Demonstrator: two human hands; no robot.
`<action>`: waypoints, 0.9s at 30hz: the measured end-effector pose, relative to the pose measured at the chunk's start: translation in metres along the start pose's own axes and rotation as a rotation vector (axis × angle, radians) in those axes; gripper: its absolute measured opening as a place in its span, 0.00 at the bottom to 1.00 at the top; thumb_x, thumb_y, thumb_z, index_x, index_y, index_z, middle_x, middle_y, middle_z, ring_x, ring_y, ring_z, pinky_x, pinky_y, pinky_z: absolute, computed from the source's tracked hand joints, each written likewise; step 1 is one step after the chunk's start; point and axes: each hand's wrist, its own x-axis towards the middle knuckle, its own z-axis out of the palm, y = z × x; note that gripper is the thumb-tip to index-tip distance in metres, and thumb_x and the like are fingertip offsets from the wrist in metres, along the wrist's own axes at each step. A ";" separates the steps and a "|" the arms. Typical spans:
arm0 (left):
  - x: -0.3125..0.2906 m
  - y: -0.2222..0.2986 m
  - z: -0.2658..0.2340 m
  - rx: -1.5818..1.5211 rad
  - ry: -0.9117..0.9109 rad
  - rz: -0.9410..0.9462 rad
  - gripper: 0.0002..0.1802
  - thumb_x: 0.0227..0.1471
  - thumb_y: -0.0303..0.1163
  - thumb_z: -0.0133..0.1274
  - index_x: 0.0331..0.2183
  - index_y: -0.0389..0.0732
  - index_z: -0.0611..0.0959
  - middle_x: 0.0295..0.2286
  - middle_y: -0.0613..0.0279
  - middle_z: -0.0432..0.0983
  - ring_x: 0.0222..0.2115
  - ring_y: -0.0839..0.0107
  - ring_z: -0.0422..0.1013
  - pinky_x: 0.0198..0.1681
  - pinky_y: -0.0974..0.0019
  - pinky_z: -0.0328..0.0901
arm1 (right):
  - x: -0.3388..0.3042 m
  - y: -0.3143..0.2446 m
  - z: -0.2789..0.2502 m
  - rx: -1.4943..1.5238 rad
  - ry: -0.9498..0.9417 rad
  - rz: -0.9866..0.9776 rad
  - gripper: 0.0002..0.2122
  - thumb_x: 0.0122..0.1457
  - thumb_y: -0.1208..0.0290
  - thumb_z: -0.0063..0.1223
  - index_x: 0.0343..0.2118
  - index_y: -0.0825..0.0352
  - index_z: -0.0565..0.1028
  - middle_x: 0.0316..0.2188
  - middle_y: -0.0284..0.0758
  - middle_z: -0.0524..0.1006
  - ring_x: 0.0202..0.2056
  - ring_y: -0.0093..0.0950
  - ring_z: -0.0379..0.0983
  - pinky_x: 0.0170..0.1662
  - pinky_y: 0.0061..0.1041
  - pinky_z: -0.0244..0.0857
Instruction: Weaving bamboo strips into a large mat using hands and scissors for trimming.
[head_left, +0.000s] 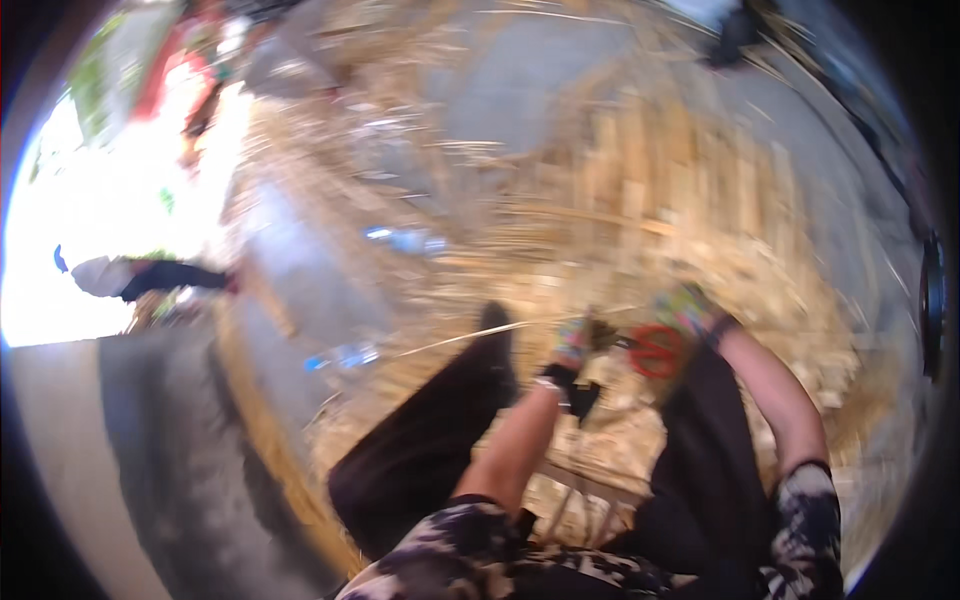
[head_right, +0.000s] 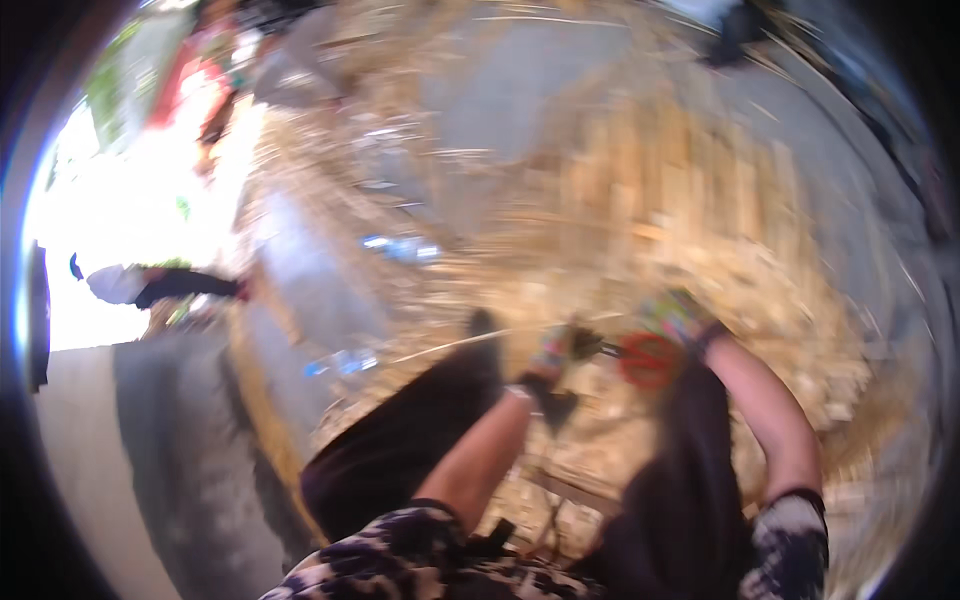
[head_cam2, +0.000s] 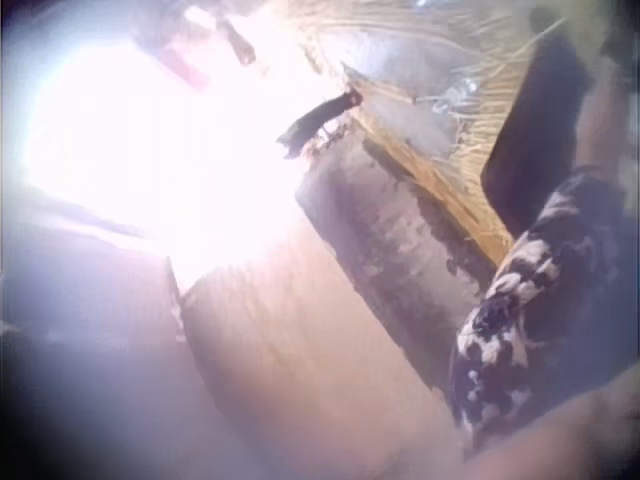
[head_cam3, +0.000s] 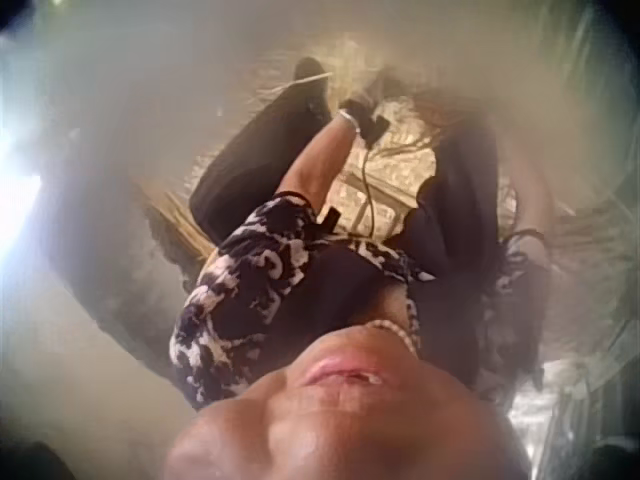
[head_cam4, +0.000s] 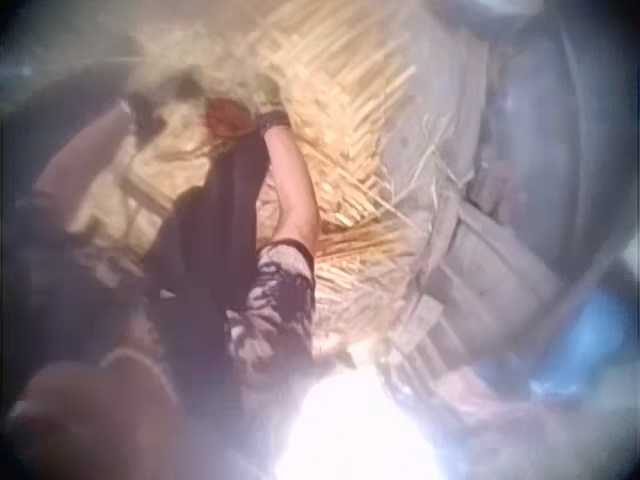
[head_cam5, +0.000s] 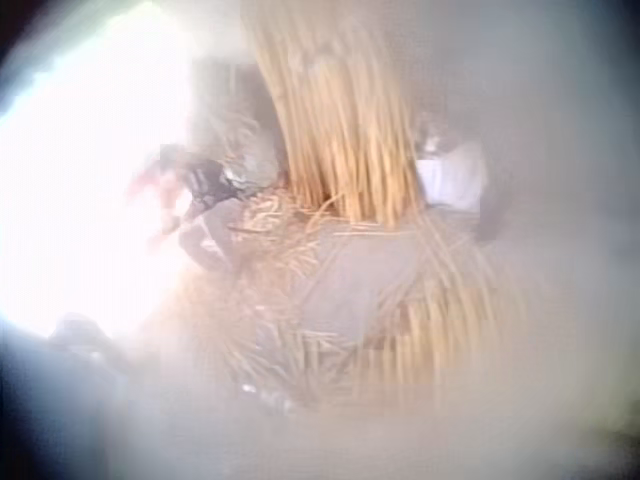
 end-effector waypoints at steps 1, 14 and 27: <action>0.013 0.002 0.015 0.056 -0.034 -0.324 0.32 0.52 0.55 0.46 0.41 0.31 0.74 0.31 0.55 0.76 0.31 0.70 0.74 0.33 0.69 0.70 | -0.001 0.003 -0.013 0.109 0.186 0.026 0.08 0.52 0.62 0.46 0.25 0.59 0.74 0.22 0.39 0.74 0.25 0.36 0.71 0.29 0.35 0.65; 0.108 0.112 0.047 -0.084 -0.057 0.221 0.14 0.51 0.27 0.51 0.42 0.42 0.74 0.38 0.61 0.73 0.36 0.69 0.70 0.37 0.68 0.69 | 0.079 0.018 -0.085 -0.073 0.353 0.241 0.17 0.54 0.74 0.40 0.47 0.59 0.71 0.42 0.41 0.73 0.43 0.38 0.70 0.47 0.31 0.64; 0.195 0.127 0.054 0.714 -0.038 0.542 0.16 0.42 0.27 0.59 0.37 0.31 0.78 0.23 0.59 0.76 0.18 0.72 0.72 0.16 0.70 0.69 | 0.085 0.054 -0.066 0.294 0.363 0.453 0.12 0.51 0.63 0.47 0.30 0.65 0.77 0.27 0.43 0.76 0.28 0.38 0.74 0.31 0.33 0.68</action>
